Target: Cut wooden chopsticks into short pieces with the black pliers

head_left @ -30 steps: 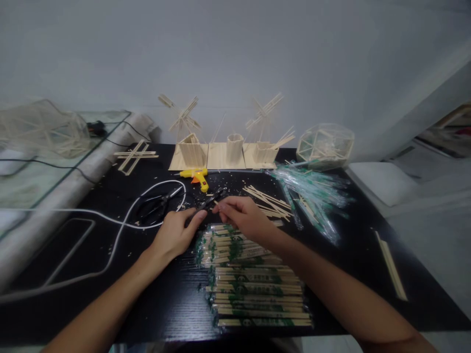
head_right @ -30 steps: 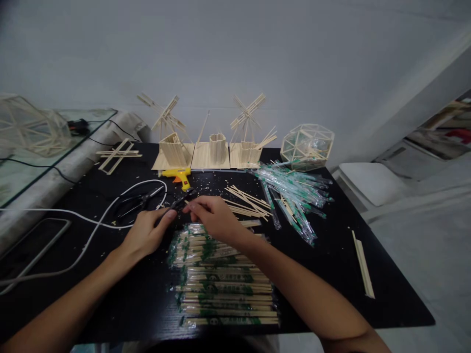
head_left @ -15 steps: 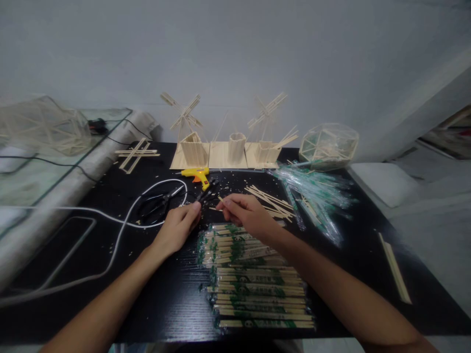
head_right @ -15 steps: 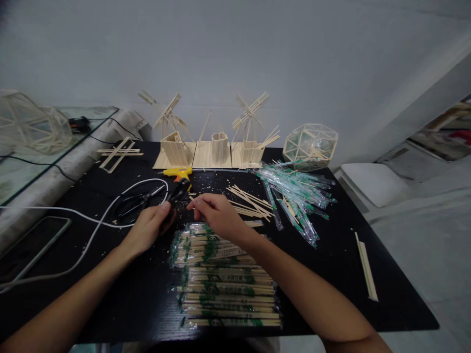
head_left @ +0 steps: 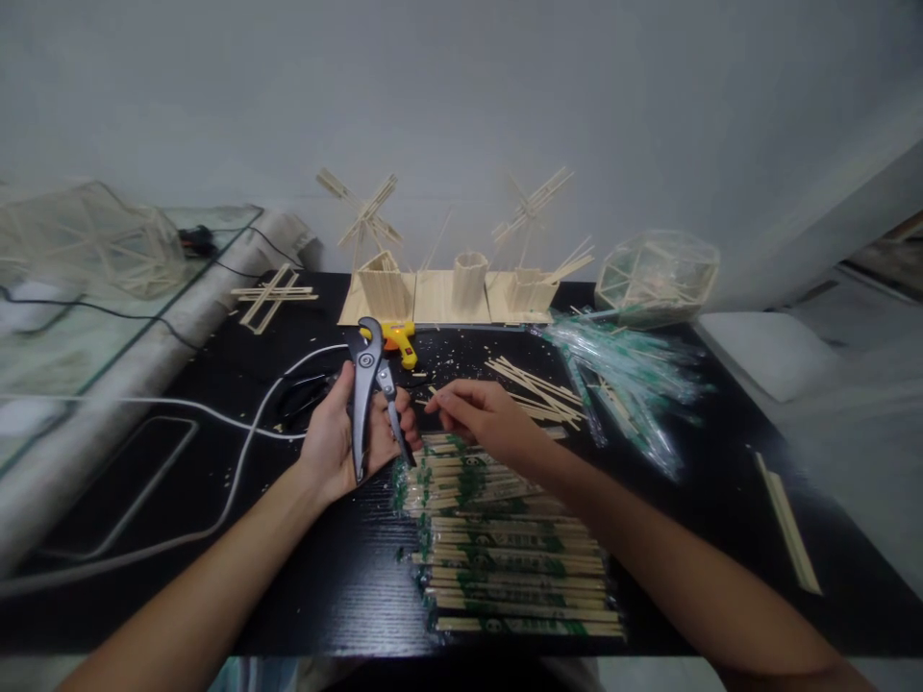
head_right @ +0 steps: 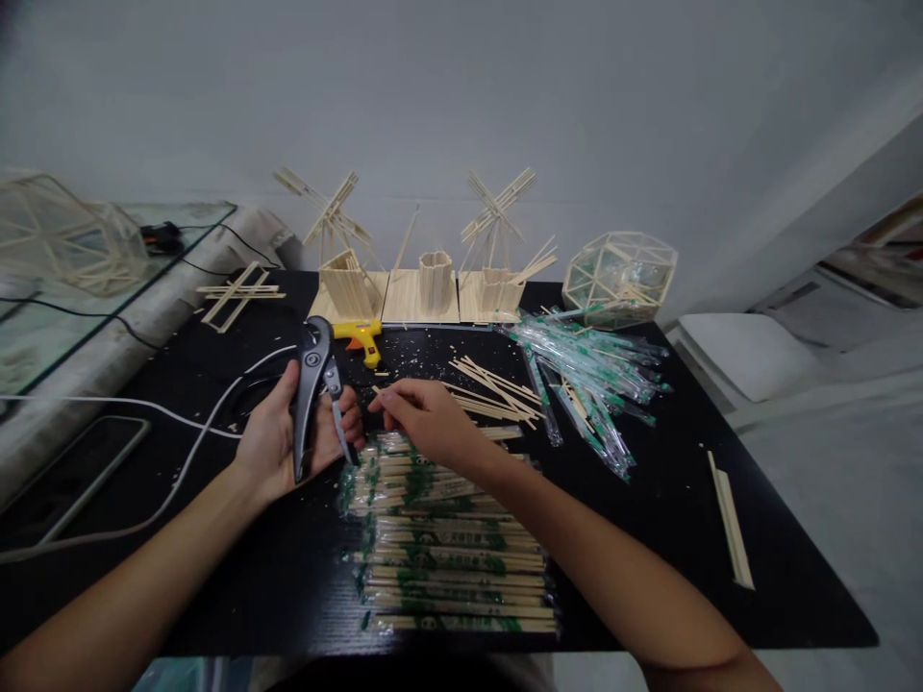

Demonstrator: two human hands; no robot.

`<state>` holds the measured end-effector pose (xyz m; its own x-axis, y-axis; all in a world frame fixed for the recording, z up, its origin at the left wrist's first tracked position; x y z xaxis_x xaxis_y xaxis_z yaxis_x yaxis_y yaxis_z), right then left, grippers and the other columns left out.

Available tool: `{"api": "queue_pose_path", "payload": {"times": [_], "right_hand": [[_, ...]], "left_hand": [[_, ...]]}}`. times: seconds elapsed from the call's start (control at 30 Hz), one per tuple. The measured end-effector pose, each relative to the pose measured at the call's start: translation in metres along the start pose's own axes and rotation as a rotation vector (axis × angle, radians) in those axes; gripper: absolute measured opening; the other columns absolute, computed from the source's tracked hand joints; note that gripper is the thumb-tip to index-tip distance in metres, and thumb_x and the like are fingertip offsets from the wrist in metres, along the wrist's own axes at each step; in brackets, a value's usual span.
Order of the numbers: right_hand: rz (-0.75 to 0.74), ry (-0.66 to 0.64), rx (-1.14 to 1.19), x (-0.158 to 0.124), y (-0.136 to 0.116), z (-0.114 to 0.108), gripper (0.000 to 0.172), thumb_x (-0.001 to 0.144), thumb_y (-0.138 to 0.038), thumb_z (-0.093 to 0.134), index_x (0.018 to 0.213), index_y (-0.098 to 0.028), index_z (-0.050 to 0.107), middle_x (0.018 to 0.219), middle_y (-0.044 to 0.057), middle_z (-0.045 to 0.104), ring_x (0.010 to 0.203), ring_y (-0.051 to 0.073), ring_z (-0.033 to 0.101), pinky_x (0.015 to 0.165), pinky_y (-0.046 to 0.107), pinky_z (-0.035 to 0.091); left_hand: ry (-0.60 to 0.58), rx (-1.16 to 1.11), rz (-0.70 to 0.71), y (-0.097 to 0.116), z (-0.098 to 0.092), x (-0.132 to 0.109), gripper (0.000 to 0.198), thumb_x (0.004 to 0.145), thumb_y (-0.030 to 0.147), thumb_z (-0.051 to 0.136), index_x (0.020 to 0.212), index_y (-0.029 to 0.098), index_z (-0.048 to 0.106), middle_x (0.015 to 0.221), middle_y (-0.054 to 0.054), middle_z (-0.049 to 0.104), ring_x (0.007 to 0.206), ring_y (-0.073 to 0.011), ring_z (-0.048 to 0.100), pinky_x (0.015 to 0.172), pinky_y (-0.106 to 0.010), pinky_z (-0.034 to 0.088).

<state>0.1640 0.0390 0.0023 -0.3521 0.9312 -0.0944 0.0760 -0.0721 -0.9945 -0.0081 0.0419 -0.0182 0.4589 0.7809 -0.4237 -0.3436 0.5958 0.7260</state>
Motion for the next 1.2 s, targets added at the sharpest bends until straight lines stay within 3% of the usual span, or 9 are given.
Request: {"api": "queue_pose_path", "payload": {"times": [0.2,0.37,0.53,0.63,0.8,0.9,1.07,1.2], "right_hand": [[-0.03,-0.049,-0.055,-0.005,-0.004,0.009,0.018,0.086,-0.033,0.072,0.085,-0.015,0.067,0.077,0.003,0.071,0.064,0.011,0.057,0.062,0.026,0.043],[-0.051,-0.018,-0.113,-0.008,-0.003,0.01,0.024,0.084,-0.038,0.076,0.084,-0.016,0.065,0.073,0.001,0.068,0.059,0.01,0.051,0.056,0.024,0.038],[-0.146,0.06,-0.317,-0.01,-0.01,0.008,0.022,0.087,-0.038,0.074,0.082,-0.018,0.067,0.062,-0.006,0.055,0.055,0.009,0.042,0.056,0.024,0.033],[-0.209,0.083,-0.395,-0.012,-0.014,0.008,0.021,0.089,-0.038,0.072,0.084,-0.018,0.068,0.064,-0.005,0.058,0.057,0.01,0.043,0.059,0.025,0.034],[-0.249,0.081,-0.446,-0.013,-0.021,0.002,0.024,0.089,-0.041,0.072,0.083,-0.018,0.069,0.063,-0.005,0.057,0.056,0.01,0.043,0.058,0.025,0.033],[-0.266,0.101,-0.438,-0.014,-0.026,-0.005,0.029,0.098,-0.043,0.058,0.087,-0.018,0.068,0.067,-0.003,0.058,0.056,0.011,0.044,0.057,0.026,0.033],[-0.277,0.11,-0.266,-0.012,-0.026,-0.011,0.019,0.103,-0.037,0.046,0.109,-0.021,0.055,0.07,-0.002,0.063,0.06,0.013,0.052,0.061,0.028,0.039],[-0.225,0.078,-0.144,-0.008,-0.016,-0.008,0.015,0.103,-0.038,0.047,0.102,-0.023,0.047,0.072,-0.002,0.064,0.056,0.011,0.048,0.057,0.027,0.038]], "left_hand": [[0.001,0.005,-0.005,-0.003,0.0,0.0,0.071,0.085,0.084,0.029,0.08,0.02,0.06,0.071,-0.012,0.066,0.076,-0.0284,0.069,0.068,-0.044,0.059],[-0.005,0.036,0.024,-0.004,0.003,-0.001,0.07,0.086,0.083,0.029,0.082,0.02,0.06,0.074,-0.012,0.067,0.079,-0.029,0.069,0.067,-0.044,0.06],[0.018,0.12,0.066,-0.003,-0.001,-0.002,0.069,0.086,0.084,0.026,0.076,0.023,0.056,0.072,-0.01,0.065,0.081,-0.0291,0.068,0.065,-0.045,0.06],[0.024,0.167,0.086,-0.001,-0.003,-0.002,0.07,0.086,0.084,0.025,0.072,0.022,0.055,0.071,-0.011,0.063,0.08,-0.029,0.068,0.064,-0.045,0.06],[-0.007,0.11,0.103,0.004,0.002,-0.004,0.071,0.089,0.08,0.025,0.073,0.02,0.059,0.071,-0.009,0.062,0.068,-0.0238,0.064,0.06,-0.039,0.057],[0.006,0.132,0.165,0.007,0.003,-0.005,0.072,0.091,0.076,0.026,0.077,0.017,0.064,0.07,-0.008,0.06,0.061,-0.0194,0.058,0.055,-0.034,0.052],[0.162,0.457,0.413,0.011,-0.009,-0.006,0.059,0.092,0.065,0.039,0.093,0.014,0.068,0.068,-0.003,0.055,0.056,-0.0159,0.051,0.051,-0.029,0.045],[0.3,0.981,0.619,0.017,-0.011,-0.015,0.043,0.097,0.054,0.045,0.1,0.016,0.067,0.074,-0.002,0.058,0.064,-0.0165,0.053,0.059,-0.029,0.044]]}}
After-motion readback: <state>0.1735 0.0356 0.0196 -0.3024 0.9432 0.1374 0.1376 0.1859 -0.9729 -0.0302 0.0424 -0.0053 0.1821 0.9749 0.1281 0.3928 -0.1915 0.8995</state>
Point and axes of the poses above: each hand's wrist, its own x-axis towards the middle knuckle, its own z-axis out of the palm, y = z × x, the point moved 4 cm from there along x, towards the middle knuckle
